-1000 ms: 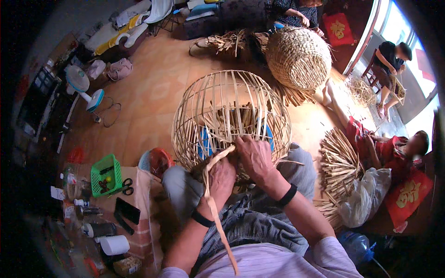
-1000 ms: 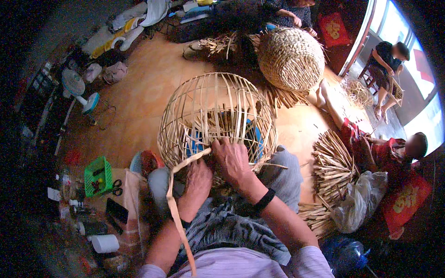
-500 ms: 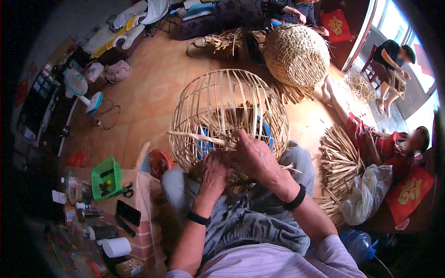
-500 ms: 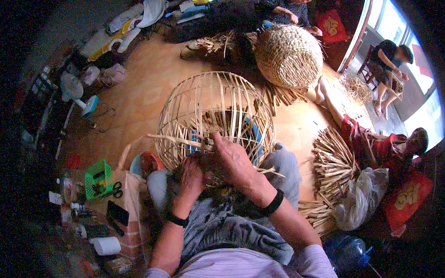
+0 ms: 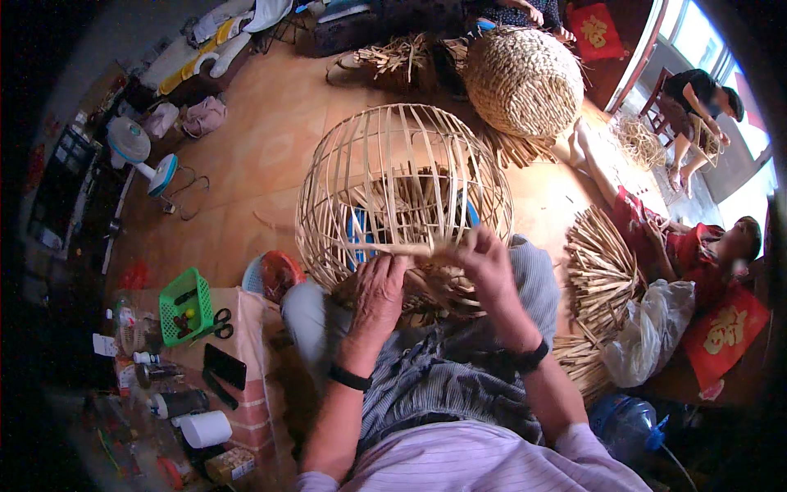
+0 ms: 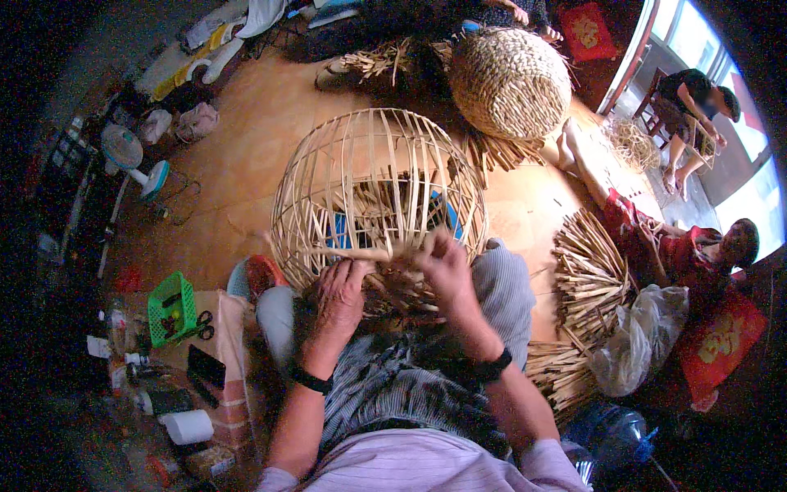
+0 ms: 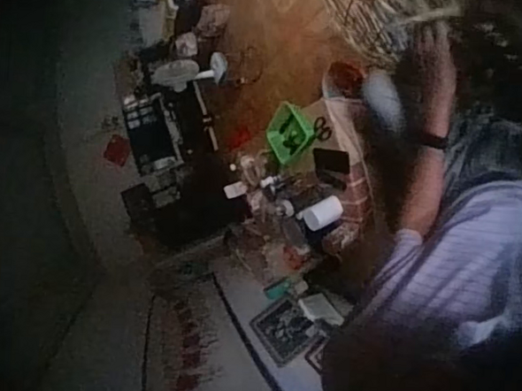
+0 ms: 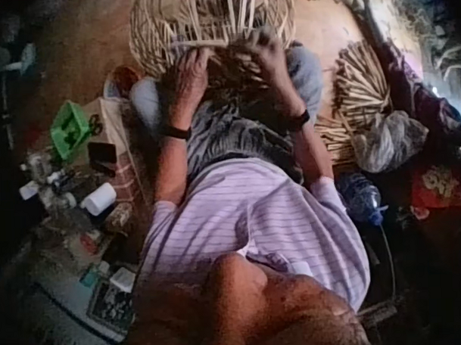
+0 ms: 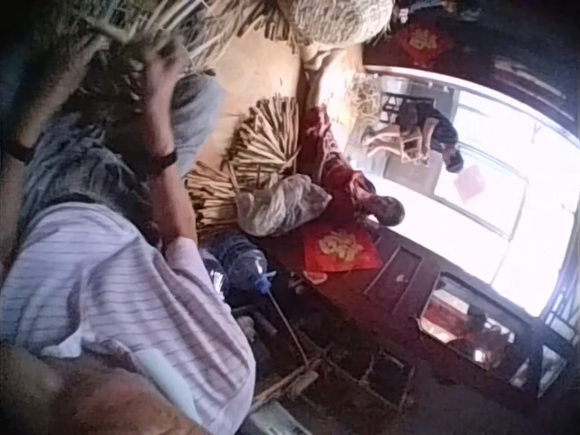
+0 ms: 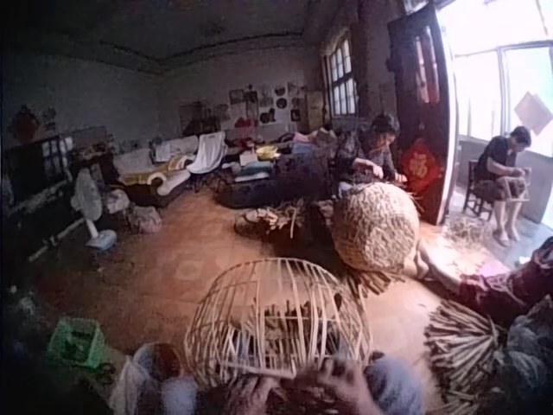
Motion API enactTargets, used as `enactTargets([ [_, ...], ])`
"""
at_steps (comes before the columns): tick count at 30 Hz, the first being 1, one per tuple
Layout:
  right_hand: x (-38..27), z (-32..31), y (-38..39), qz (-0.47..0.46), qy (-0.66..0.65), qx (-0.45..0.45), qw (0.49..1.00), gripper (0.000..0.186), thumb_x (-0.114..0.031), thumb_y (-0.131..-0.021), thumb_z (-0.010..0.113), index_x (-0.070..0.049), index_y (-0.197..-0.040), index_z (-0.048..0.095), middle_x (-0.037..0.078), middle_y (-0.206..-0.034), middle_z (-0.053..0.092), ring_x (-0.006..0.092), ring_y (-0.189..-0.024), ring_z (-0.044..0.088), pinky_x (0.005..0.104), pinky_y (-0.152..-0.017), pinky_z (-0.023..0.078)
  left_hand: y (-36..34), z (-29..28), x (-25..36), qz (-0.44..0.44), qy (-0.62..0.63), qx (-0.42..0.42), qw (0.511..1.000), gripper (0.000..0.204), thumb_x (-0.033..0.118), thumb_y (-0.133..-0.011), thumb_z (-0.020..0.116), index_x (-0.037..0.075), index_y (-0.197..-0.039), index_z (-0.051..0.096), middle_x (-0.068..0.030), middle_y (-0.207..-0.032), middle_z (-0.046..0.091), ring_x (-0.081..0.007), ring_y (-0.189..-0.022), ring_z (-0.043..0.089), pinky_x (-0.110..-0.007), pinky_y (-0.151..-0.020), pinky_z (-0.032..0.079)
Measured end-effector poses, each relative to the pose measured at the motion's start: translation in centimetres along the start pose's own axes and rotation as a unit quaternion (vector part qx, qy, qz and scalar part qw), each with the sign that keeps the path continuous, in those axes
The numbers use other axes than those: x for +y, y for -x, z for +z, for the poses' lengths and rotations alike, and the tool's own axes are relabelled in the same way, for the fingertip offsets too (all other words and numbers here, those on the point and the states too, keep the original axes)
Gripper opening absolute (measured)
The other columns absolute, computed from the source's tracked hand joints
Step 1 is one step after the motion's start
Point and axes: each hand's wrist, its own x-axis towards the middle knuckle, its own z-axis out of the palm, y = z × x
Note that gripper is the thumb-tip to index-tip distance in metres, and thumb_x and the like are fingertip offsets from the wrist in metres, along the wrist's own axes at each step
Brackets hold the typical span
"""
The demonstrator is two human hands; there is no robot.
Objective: The person is weaving a wicker or bamboo basket using long strips of material.
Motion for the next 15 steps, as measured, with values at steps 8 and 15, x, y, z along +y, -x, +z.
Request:
enactTargets([
  [8,-4.9,0.4,-3.4,0.057,-0.023,0.052,0.997,0.027,-0.017,-0.095,0.072,-0.016,-0.08,0.05,-0.006,-0.072,0.052,0.005,-0.056,0.043,0.0209,-0.048,0.033,0.4,0.3,0.1,-0.012,0.01,0.055,0.998,0.052,-0.002,-0.079,0.069,0.008,-0.129,0.057,-0.0141,-0.107,0.061,-0.0349,-0.105,0.06,-0.047,-0.091,0.044],
  [15,0.9,-0.3,7.5,0.134,0.069,-0.087,0.985,0.025,-0.022,-0.094,0.076,-0.005,-0.106,0.062,0.001,-0.09,0.065,0.0124,-0.079,0.061,0.0305,-0.071,0.052,-0.1,0.3,-0.7,-0.013,0.041,0.028,0.999,0.034,-0.007,-0.075,0.063,0.009,-0.104,0.062,-0.0114,-0.097,0.06,-0.0354,-0.099,0.061,-0.046,-0.086,0.046],
])
